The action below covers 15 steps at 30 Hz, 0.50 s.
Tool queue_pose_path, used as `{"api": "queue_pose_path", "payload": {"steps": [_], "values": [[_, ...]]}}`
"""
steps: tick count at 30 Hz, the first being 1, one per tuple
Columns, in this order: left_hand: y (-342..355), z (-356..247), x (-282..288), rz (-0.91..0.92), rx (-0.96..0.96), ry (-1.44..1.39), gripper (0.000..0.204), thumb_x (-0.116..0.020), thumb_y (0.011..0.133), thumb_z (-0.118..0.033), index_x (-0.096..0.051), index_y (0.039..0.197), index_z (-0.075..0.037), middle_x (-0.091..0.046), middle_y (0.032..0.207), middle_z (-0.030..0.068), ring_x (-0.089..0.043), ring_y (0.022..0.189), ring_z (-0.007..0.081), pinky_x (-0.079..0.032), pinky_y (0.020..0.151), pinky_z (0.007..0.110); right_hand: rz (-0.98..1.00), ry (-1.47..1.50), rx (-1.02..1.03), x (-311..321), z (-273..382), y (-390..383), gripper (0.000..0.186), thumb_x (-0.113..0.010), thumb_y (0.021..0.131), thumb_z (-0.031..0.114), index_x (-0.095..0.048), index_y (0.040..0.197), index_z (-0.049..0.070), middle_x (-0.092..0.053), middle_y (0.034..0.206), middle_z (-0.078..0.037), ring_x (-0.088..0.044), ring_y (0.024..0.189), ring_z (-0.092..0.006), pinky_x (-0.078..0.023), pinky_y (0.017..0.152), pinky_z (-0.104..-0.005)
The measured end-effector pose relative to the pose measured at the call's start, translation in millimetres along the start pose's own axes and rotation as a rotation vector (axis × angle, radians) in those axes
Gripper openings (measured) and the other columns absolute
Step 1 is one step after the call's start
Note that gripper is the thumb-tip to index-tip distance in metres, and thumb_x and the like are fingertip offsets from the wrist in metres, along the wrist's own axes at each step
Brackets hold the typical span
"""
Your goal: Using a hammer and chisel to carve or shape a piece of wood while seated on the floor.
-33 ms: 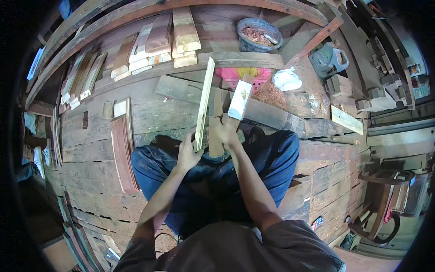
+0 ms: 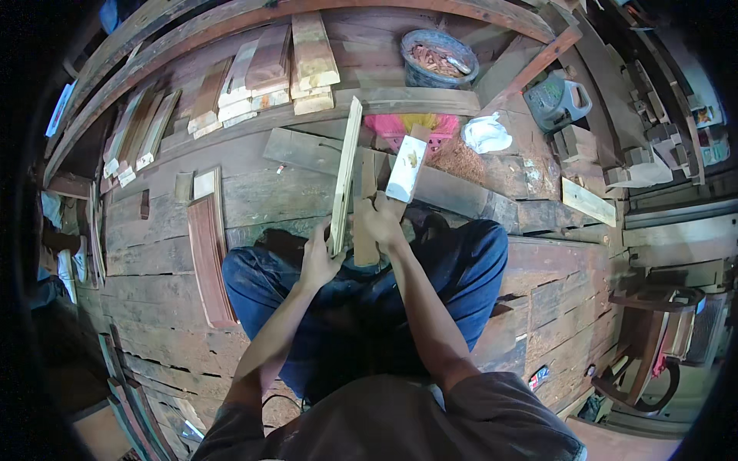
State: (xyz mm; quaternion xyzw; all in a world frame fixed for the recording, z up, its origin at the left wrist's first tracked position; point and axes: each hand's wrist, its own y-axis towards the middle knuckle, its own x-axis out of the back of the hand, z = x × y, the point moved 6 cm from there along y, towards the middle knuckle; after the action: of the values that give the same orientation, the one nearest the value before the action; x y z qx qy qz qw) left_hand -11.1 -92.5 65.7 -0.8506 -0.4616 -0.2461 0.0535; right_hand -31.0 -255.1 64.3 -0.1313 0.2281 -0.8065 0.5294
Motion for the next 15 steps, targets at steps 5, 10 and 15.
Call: {"api": "queue_pose_path", "payload": {"steps": [5, 10, 15], "values": [[7.6, 5.1, -5.3, 0.019, 0.059, -0.038, 0.072, -0.074, 0.066, 0.004, -0.037, 0.128, 0.001, -0.058, 0.115, 0.0219, -0.058, 0.109, 0.0379, -0.047, 0.096, 0.043, -0.084, 0.018, 0.025, 2.0, 1.7, 1.1, 0.031, -0.045, 0.096, 0.018, -0.037, 0.117, -0.003, -0.062, 0.086, -0.017, -0.062, 0.061, -0.0221, -0.053, 0.051, -0.0350], [38.5, 20.8, -13.9, 0.153, 0.328, -0.349, 0.070, -0.076, 0.069, -0.008, -0.039, 0.128, 0.002, -0.055, 0.118, 0.0196, -0.061, 0.104, 0.0292, -0.047, 0.094, 0.039, -0.091, 0.092, -0.028, 6.5, 3.0, -5.6, 0.030, -0.050, 0.094, 0.018, -0.046, 0.105, -0.009, -0.061, 0.088, -0.017, -0.063, 0.066, -0.0208, -0.054, 0.052, -0.0342], [63.2, 41.2, -38.4, 0.258, 0.352, -0.454, 0.073, -0.074, 0.072, -0.004, -0.037, 0.135, -0.001, -0.058, 0.121, 0.0145, -0.060, 0.105, 0.0247, -0.049, 0.090, 0.035, -0.060, -0.035, 0.052, 7.4, 7.7, -6.5, 0.033, -0.050, 0.093, 0.019, -0.049, 0.112, -0.008, -0.060, 0.088, -0.014, -0.064, 0.071, -0.0187, -0.053, 0.055, -0.0323]]}}
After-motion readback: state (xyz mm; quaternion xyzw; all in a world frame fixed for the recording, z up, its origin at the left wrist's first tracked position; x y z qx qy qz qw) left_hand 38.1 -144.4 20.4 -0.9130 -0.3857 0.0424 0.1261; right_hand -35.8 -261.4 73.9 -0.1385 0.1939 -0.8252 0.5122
